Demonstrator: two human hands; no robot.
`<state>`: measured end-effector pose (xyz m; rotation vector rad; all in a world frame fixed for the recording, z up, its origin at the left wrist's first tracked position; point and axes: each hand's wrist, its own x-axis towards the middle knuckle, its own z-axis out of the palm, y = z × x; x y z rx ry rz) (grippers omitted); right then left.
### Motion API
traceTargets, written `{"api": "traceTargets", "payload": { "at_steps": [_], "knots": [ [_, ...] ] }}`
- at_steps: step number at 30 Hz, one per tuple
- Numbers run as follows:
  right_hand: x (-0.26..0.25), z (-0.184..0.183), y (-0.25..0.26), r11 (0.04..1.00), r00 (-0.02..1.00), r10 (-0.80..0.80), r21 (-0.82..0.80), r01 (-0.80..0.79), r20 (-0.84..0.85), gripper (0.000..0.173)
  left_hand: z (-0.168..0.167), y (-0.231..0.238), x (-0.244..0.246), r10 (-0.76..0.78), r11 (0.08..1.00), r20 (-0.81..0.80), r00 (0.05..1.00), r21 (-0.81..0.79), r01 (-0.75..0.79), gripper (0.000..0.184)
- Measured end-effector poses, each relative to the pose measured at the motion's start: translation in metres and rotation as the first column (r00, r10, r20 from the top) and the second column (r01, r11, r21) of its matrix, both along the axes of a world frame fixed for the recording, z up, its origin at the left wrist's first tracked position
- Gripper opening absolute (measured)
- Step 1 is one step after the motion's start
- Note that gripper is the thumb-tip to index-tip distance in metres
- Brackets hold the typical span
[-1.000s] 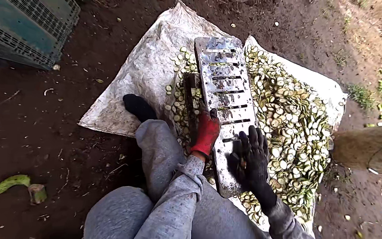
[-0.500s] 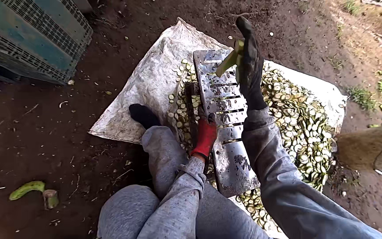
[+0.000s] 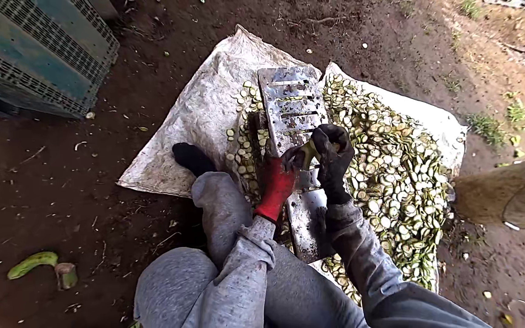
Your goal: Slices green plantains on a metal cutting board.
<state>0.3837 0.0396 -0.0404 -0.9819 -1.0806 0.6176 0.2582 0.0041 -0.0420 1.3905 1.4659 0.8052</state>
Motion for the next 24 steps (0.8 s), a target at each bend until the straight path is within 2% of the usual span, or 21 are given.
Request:
{"api": "traceTargets", "payload": {
  "at_steps": [2, 3, 5, 6, 8, 10, 12, 13, 15, 17, 19, 22, 24],
  "knots": [
    [0.005, 0.005, -0.012, 0.986, 0.96, 0.072, 0.128, -0.11, 0.272, 0.025, 0.003, -0.009, -0.015, -0.032, 0.999, 0.143, 0.989, -0.015, 0.035, 0.033],
    [0.01, 0.001, -0.027, 0.976, 0.897, 0.079, 0.15, -0.159, 0.435, 0.027, 0.007, -0.014, -0.019, -0.051, 0.998, 0.127, 0.991, -0.035, 0.056, 0.033],
    [0.028, -0.02, -0.056, 0.963, 0.767, 0.085, 0.146, -0.227, 0.636, 0.029, 0.007, -0.015, -0.017, -0.105, 0.993, -0.101, 0.989, -0.061, 0.099, 0.047],
    [0.037, -0.032, -0.07, 0.974, 0.709, 0.073, 0.102, -0.202, 0.702, 0.032, 0.006, -0.013, -0.014, -0.129, 0.991, -0.222, 0.966, -0.076, 0.115, 0.048],
    [0.049, -0.044, -0.095, 0.999, 0.617, 0.034, -0.009, -0.042, 0.786, 0.042, 0.007, -0.012, -0.009, -0.192, 0.98, -0.407, 0.893, -0.13, 0.151, 0.049],
    [0.049, -0.04, -0.112, 0.991, 0.622, 0.015, -0.096, 0.097, 0.783, 0.043, 0.01, -0.013, -0.004, -0.258, 0.965, -0.48, 0.838, -0.171, 0.199, 0.049],
    [0.039, -0.034, -0.114, 0.972, 0.67, -0.004, -0.154, 0.177, 0.743, 0.043, 0.01, -0.015, -0.006, -0.266, 0.963, -0.448, 0.853, -0.16, 0.216, 0.04],
    [0.034, -0.033, -0.109, 0.961, 0.665, -0.02, -0.17, 0.22, 0.747, 0.045, 0.01, -0.019, -0.007, -0.22, 0.975, -0.42, 0.881, -0.11, 0.191, 0.033],
    [0.027, -0.037, -0.091, 0.943, 0.567, -0.062, -0.138, 0.303, 0.821, 0.046, 0.01, -0.025, -0.009, -0.035, 0.998, -0.305, 0.952, 0.044, 0.051, 0.028],
    [0.031, -0.037, -0.092, 0.941, 0.493, -0.009, -0.159, 0.299, 0.87, 0.044, 0.008, -0.029, -0.013, 0.133, 0.984, -0.197, 0.971, 0.14, -0.106, 0.033],
    [0.046, -0.033, -0.127, 0.949, 0.514, 0.06, -0.208, 0.237, 0.856, 0.038, 0.008, -0.027, -0.018, 0.188, 0.98, -0.158, 0.969, 0.093, -0.175, 0.04],
    [0.07, -0.021, -0.184, 0.963, 0.546, 0.057, -0.19, 0.192, 0.836, 0.03, 0.008, -0.022, -0.017, 0.159, 0.984, -0.086, 0.984, -0.071, -0.165, 0.055],
    [0.066, -0.01, -0.166, 0.97, 0.47, 0.046, -0.152, 0.191, 0.881, 0.023, 0.007, -0.016, -0.013, 0.172, 0.981, 0.042, 0.984, -0.101, -0.167, 0.056]
  ]
}}
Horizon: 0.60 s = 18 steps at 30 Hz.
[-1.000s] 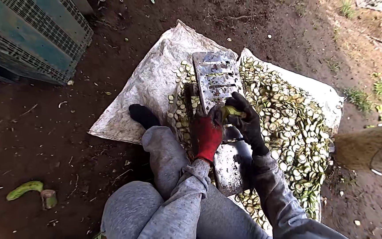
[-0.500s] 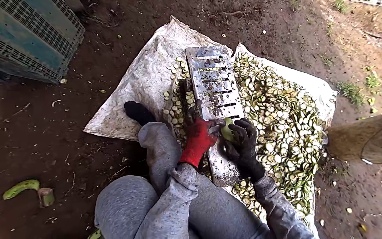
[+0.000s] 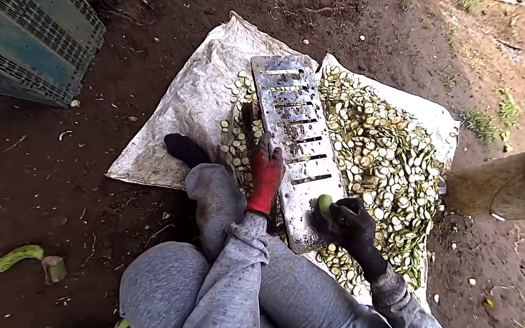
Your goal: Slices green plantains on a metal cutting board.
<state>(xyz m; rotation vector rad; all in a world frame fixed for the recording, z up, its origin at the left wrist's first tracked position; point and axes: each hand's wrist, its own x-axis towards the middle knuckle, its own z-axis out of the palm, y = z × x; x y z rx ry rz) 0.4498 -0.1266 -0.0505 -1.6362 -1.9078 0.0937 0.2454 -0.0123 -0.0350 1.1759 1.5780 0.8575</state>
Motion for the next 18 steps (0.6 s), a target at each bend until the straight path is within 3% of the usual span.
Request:
{"api": "traceTargets", "payload": {
  "at_steps": [3, 6, 7, 9, 11, 12, 14, 16, 18],
  "knots": [
    [-0.017, 0.001, 0.108, 0.998, 0.987, 0.025, -0.055, -0.016, 0.159, 0.014, -0.005, 0.007, 0.007, 0.058, 0.997, 0.024, 0.998, 0.051, -0.059, 0.051],
    [-0.034, 0.004, 0.202, 0.998, 0.974, -0.011, -0.056, 0.025, 0.225, 0.024, -0.002, 0.013, 0.01, 0.109, 0.994, -0.046, 0.993, 0.003, -0.109, 0.052],
    [-0.035, 0.006, 0.196, 0.996, 0.979, -0.023, -0.079, 0.04, 0.205, 0.024, -0.006, 0.018, 0.01, 0.114, 0.993, -0.056, 0.992, -0.015, -0.115, 0.055],
    [-0.025, 0.003, 0.125, 0.992, 0.992, -0.042, -0.11, 0.055, 0.115, 0.021, -0.013, 0.027, 0.012, 0.12, 0.99, -0.043, 0.992, -0.068, -0.122, 0.06],
    [-0.004, -0.014, 0.04, 0.994, 0.991, -0.101, -0.038, 0.105, 0.088, 0.024, -0.01, 0.028, 0.017, 0.098, 0.987, -0.029, 0.995, -0.121, -0.101, 0.063],
    [-0.001, -0.016, 0.021, 0.993, 0.988, -0.116, 0.017, 0.115, 0.101, 0.026, -0.008, 0.028, 0.019, 0.089, 0.988, -0.024, 0.996, -0.122, -0.091, 0.064],
    [-0.006, -0.011, 0.043, 0.995, 0.988, -0.095, 0.029, 0.092, 0.121, 0.023, -0.008, 0.023, 0.024, 0.078, 0.99, -0.016, 0.997, -0.114, -0.079, 0.064],
    [-0.023, -0.004, 0.129, 0.994, 0.975, -0.081, -0.052, 0.093, 0.207, 0.016, -0.009, 0.023, 0.023, 0.086, 0.992, 0.003, 0.996, -0.091, -0.085, 0.063],
    [-0.042, 0.008, 0.207, 0.983, 0.945, -0.062, -0.146, 0.114, 0.322, 0.021, -0.012, 0.024, 0.022, 0.099, 0.992, 0.01, 0.995, -0.076, -0.098, 0.062]
  ]
}}
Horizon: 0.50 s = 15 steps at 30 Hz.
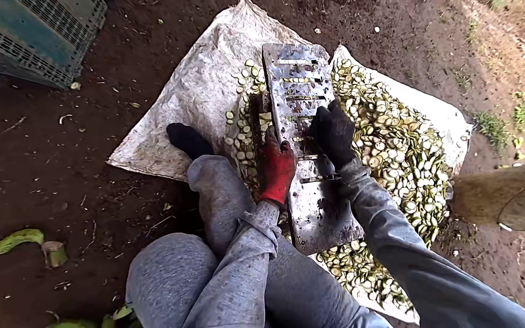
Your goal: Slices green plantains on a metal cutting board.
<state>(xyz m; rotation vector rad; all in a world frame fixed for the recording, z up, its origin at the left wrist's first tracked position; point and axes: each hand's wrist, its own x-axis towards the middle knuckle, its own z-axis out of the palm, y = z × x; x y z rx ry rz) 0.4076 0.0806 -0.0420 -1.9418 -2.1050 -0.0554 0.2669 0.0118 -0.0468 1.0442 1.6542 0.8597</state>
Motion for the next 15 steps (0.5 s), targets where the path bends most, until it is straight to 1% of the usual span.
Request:
{"api": "traceTargets", "payload": {
  "at_steps": [1, 2, 3, 4, 5, 6, 7, 8, 9, 10, 12, 13, 14, 15],
  "knots": [
    [-0.004, 0.003, 0.012, 1.0, 1.0, 0.005, -0.004, -0.005, 0.008, 0.023, -0.001, 0.0, -0.001, -0.003, 1.0, 0.004, 1.0, 0.002, 0.003, 0.061],
    [-0.002, 0.003, 0.001, 1.0, 1.0, 0.018, 0.017, -0.018, -0.013, 0.021, 0.001, 0.0, -0.003, -0.009, 1.0, 0.006, 1.0, 0.001, 0.009, 0.061],
    [0.004, 0.0, -0.029, 0.997, 0.998, 0.04, 0.06, -0.037, -0.047, 0.017, 0.004, 0.0, -0.005, -0.018, 1.0, 0.021, 1.0, -0.004, 0.018, 0.061],
    [0.014, -0.004, -0.073, 0.995, 0.995, 0.062, 0.089, -0.055, -0.074, 0.015, 0.006, 0.0, -0.006, -0.026, 1.0, 0.028, 0.999, -0.013, 0.026, 0.06],
    [0.026, -0.008, -0.116, 0.993, 0.996, 0.052, 0.107, -0.043, -0.078, 0.017, 0.006, 0.0, -0.005, -0.035, 0.999, 0.029, 0.999, -0.017, 0.035, 0.061],
    [0.032, -0.01, -0.147, 0.991, 0.996, 0.047, 0.129, -0.037, -0.075, 0.02, 0.007, 0.0, -0.005, -0.042, 0.999, 0.029, 0.999, -0.013, 0.042, 0.061],
    [0.033, -0.009, -0.155, 0.99, 0.996, 0.048, 0.136, -0.037, -0.075, 0.02, 0.008, 0.002, -0.005, -0.042, 0.999, 0.033, 0.999, -0.005, 0.042, 0.062],
    [0.029, -0.01, -0.144, 0.99, 0.997, 0.043, 0.135, -0.034, -0.062, 0.018, 0.007, 0.003, -0.004, -0.041, 0.999, 0.037, 0.998, 0.001, 0.041, 0.062],
    [0.022, -0.008, -0.119, 0.995, 0.998, 0.029, 0.098, -0.024, -0.049, 0.017, 0.006, 0.0, -0.004, -0.044, 0.999, 0.042, 0.998, -0.004, 0.044, 0.063],
    [0.012, -0.006, -0.081, 0.999, 0.999, 0.014, 0.038, -0.013, -0.029, 0.017, 0.003, 0.0, -0.003, -0.039, 0.999, 0.05, 0.998, -0.001, 0.039, 0.062],
    [-0.009, 0.005, -0.008, 0.996, 1.0, -0.019, -0.086, 0.02, 0.016, 0.024, -0.004, 0.008, -0.002, -0.008, 1.0, 0.091, 0.996, 0.009, 0.007, 0.058],
    [-0.014, 0.008, 0.007, 0.994, 0.999, -0.037, -0.106, 0.04, 0.026, 0.027, -0.009, 0.013, 0.0, 0.017, 1.0, 0.116, 0.993, 0.01, -0.018, 0.056],
    [-0.014, 0.009, 0.005, 0.996, 0.999, -0.04, -0.078, 0.041, 0.014, 0.027, -0.01, 0.016, -0.001, 0.03, 0.999, 0.123, 0.992, 0.006, -0.031, 0.056],
    [-0.007, 0.005, -0.018, 1.0, 1.0, -0.018, -0.018, 0.017, -0.022, 0.022, -0.008, 0.013, -0.002, 0.024, 1.0, 0.113, 0.993, -0.002, -0.024, 0.056]
  ]
}}
